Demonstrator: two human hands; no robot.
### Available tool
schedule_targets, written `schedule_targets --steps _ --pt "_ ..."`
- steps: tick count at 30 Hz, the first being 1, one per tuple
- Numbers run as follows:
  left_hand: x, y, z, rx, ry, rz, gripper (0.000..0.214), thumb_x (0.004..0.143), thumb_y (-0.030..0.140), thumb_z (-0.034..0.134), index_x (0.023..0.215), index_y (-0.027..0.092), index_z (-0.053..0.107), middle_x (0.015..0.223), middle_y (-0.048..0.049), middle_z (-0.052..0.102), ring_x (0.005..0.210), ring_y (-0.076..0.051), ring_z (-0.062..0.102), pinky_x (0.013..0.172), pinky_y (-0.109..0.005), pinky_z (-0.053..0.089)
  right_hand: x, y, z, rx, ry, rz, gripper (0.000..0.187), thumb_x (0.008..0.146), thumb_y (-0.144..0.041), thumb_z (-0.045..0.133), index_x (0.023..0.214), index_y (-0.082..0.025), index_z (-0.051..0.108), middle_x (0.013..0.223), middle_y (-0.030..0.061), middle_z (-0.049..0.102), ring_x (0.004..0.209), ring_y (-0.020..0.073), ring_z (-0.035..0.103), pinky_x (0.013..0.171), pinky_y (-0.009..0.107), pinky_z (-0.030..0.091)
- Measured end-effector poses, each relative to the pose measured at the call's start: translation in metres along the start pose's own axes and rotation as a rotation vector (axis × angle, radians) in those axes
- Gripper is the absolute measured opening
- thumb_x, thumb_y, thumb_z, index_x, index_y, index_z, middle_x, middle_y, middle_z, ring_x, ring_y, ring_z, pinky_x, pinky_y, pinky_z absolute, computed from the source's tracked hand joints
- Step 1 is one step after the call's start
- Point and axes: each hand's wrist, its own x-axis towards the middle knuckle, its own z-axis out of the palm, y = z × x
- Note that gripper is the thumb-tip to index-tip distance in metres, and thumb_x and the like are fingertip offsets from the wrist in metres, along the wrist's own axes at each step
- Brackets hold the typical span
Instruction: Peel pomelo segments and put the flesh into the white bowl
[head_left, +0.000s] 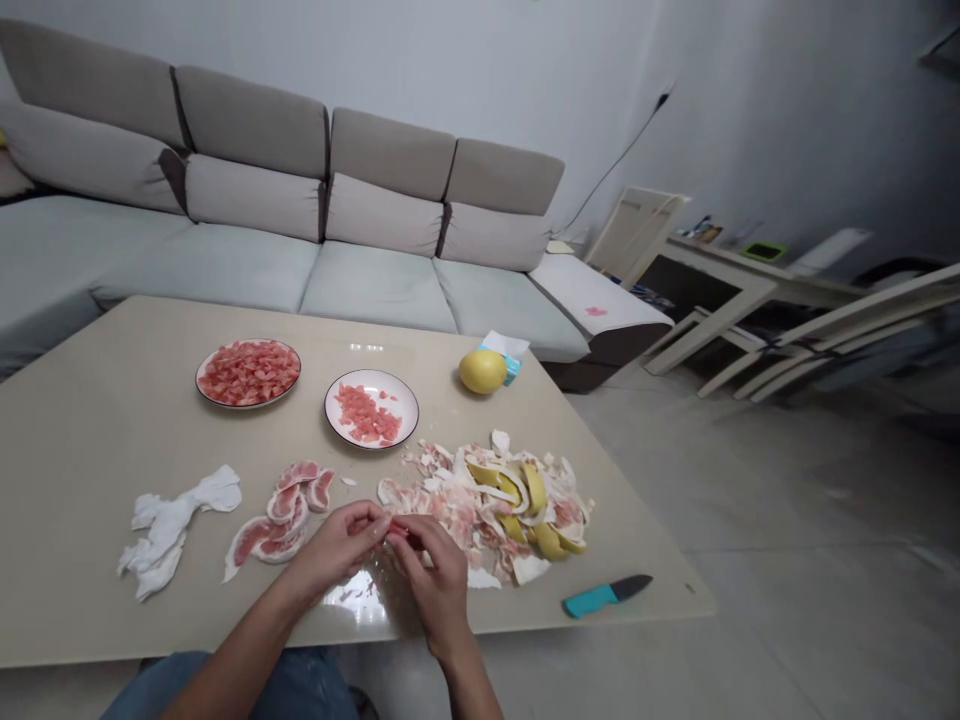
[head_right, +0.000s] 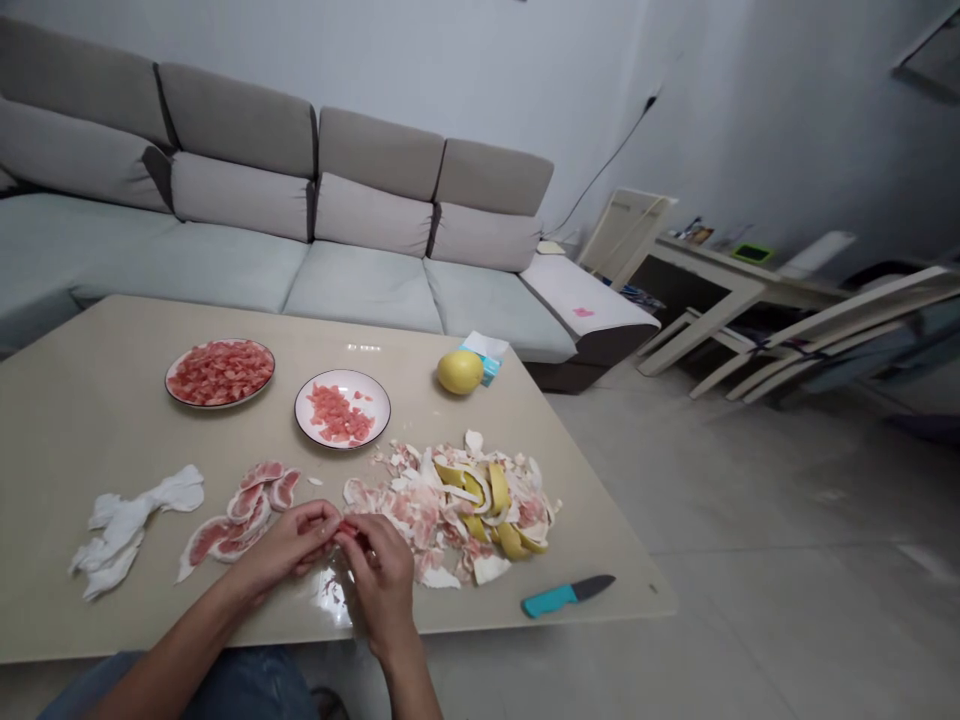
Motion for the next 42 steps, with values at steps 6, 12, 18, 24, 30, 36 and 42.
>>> schedule_targets --steps 6,12,18,24,30,36,42 --pt "-0.003 0.008 0.001 0.095 0.050 0.090 0.034 0.080 0.049 0.062 0.084 0.016 0.062 0.060 0.0048 0.048 0.049 -0.008 0.038 0.045 -0.018 0.027 0.002 0.000 -0.002 -0.035 0.024 -0.052 0.018 0.086 -0.022 0.062 0.102 -0.026 0.069 0.099 0.0070 0.064 0.093 0.0199 0.061 0.076 0.032 0.054" --pt "-0.001 0.010 -0.001 0.156 0.089 0.194 0.024 0.078 0.039 0.067 0.080 0.016 0.066 0.080 -0.0037 0.066 0.079 -0.018 0.059 0.072 -0.024 0.043 0.000 -0.002 -0.003 -0.101 0.006 -0.110 0.025 0.084 -0.020 0.064 0.108 -0.028 0.068 0.102 0.0076 0.062 0.094 0.0206 0.061 0.079 0.033 0.053" --pt "0.000 0.005 -0.004 0.235 0.107 0.218 0.022 0.079 0.037 0.066 0.079 0.015 0.067 0.077 -0.0038 0.066 0.076 -0.018 0.059 0.072 -0.026 0.044 0.001 -0.004 -0.005 -0.153 -0.043 -0.116 0.021 0.086 -0.021 0.063 0.105 -0.026 0.069 0.098 0.0076 0.065 0.091 0.0207 0.062 0.079 0.033 0.052" --pt "-0.005 0.008 -0.004 0.330 0.063 0.204 0.023 0.082 0.037 0.061 0.081 0.014 0.065 0.078 -0.0047 0.065 0.076 -0.018 0.057 0.070 -0.026 0.042 0.006 -0.009 -0.010 -0.116 -0.139 -0.135 0.018 0.088 -0.019 0.060 0.102 -0.025 0.069 0.090 0.0051 0.072 0.083 0.0197 0.065 0.076 0.033 0.050" --pt "-0.008 0.012 -0.002 0.275 0.023 0.177 0.026 0.081 0.040 0.062 0.078 0.014 0.064 0.076 -0.0032 0.062 0.075 -0.017 0.055 0.070 -0.025 0.041 0.010 -0.014 -0.012 0.015 -0.148 -0.022 0.012 0.086 -0.024 0.062 0.088 -0.023 0.073 0.079 0.0046 0.072 0.074 0.0191 0.065 0.069 0.031 0.049" --pt "-0.008 0.012 -0.004 0.202 0.007 0.149 0.026 0.078 0.041 0.065 0.077 0.014 0.064 0.074 -0.0021 0.061 0.072 -0.016 0.055 0.067 -0.024 0.039 0.011 -0.011 -0.009 0.137 -0.160 0.170 0.015 0.083 -0.030 0.064 0.081 -0.020 0.074 0.073 0.0037 0.071 0.068 0.0172 0.063 0.063 0.027 0.048" --pt "-0.006 0.007 -0.005 0.183 0.015 0.140 0.029 0.079 0.043 0.064 0.079 0.014 0.065 0.074 -0.0039 0.065 0.072 -0.018 0.058 0.067 -0.025 0.041 0.010 -0.004 -0.004 0.330 -0.191 0.378 0.022 0.081 -0.037 0.065 0.082 -0.017 0.073 0.068 0.0038 0.070 0.059 0.0155 0.062 0.057 0.025 0.050"
